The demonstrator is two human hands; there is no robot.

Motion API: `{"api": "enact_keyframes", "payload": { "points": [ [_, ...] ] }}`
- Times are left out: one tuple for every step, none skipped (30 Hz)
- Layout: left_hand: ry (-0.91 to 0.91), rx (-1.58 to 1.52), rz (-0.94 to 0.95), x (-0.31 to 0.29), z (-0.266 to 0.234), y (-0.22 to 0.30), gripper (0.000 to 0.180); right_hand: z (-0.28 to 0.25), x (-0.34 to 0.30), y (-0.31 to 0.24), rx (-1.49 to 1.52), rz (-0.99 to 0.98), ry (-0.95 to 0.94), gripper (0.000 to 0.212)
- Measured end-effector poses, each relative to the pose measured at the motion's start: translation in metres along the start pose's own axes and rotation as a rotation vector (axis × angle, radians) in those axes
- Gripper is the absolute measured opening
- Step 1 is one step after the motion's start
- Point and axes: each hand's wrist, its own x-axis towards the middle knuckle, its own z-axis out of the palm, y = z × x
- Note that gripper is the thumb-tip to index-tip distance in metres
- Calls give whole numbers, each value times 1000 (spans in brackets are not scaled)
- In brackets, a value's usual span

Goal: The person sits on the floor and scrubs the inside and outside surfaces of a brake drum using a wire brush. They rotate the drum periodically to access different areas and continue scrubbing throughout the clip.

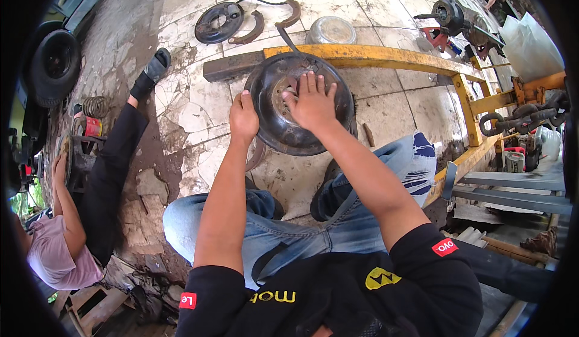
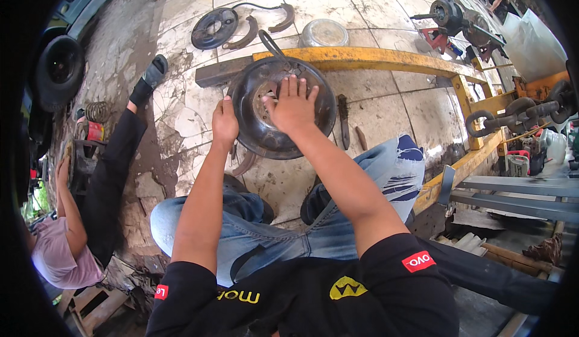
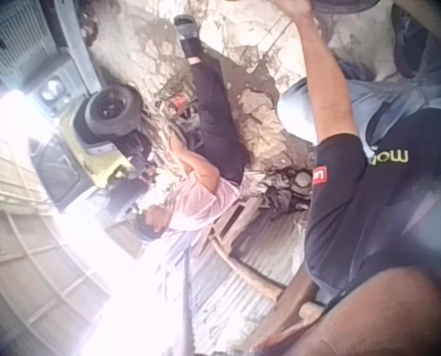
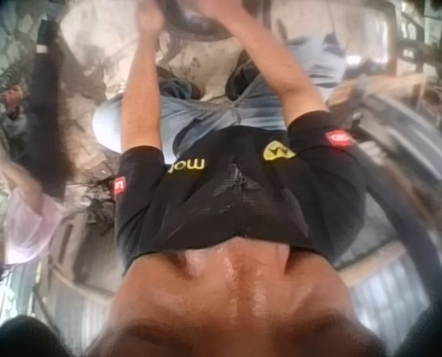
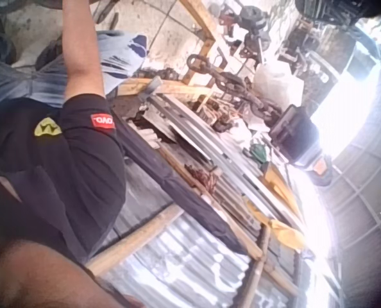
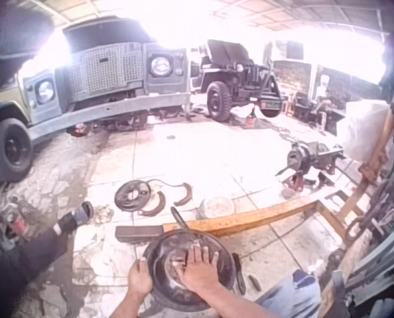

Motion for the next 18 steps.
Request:
{"api": "enact_keyframes", "payload": {
  "points": [
    [-13,-7,-9,2,1,-2,56,3,-3,-1,-29,19,22,72],
    [-16,-10,-20,6,-4,-6,56,5,-9,-2,29,-153,6,71],
    [-20,-12,-32,8,-8,-9,56,2,-9,2,40,-176,-5,70],
    [-6,7,-10,7,-7,-12,55,-2,-8,11,51,-200,-16,70],
    [6,23,10,2,-4,-10,55,-6,-9,18,58,-223,-30,69],
    [18,40,30,-1,-3,-7,55,-7,-11,21,41,-106,5,67],
    [13,53,14,-1,-6,-4,55,-4,-11,23,12,-89,26,66],
    [4,64,2,1,-6,1,55,0,-11,26,-20,-67,50,65],
    [-6,74,-9,2,-6,3,54,4,-10,28,-52,-46,75,64],
    [6,55,-2,1,-5,0,53,9,-10,26,-61,-50,105,61],
    [7,61,-8,1,-5,1,53,9,-6,20,-30,-47,117,61],
    [8,67,-15,1,-5,3,53,7,-1,13,2,-43,128,60],
    [7,73,-20,1,-4,5,52,7,3,6,34,-39,140,60],
    [3,69,-21,1,-5,6,52,6,4,-3,27,-110,168,54],
    [-2,65,-21,0,-5,8,51,4,5,-8,53,-186,168,52],
    [-8,61,-21,0,-6,9,51,1,6,-13,79,-263,167,50],
    [-11,57,-31,0,-7,7,53,0,7,-16,104,-345,164,47],
    [-14,53,-42,1,-8,5,55,1,8,-15,113,-363,164,46]
  ]
}}
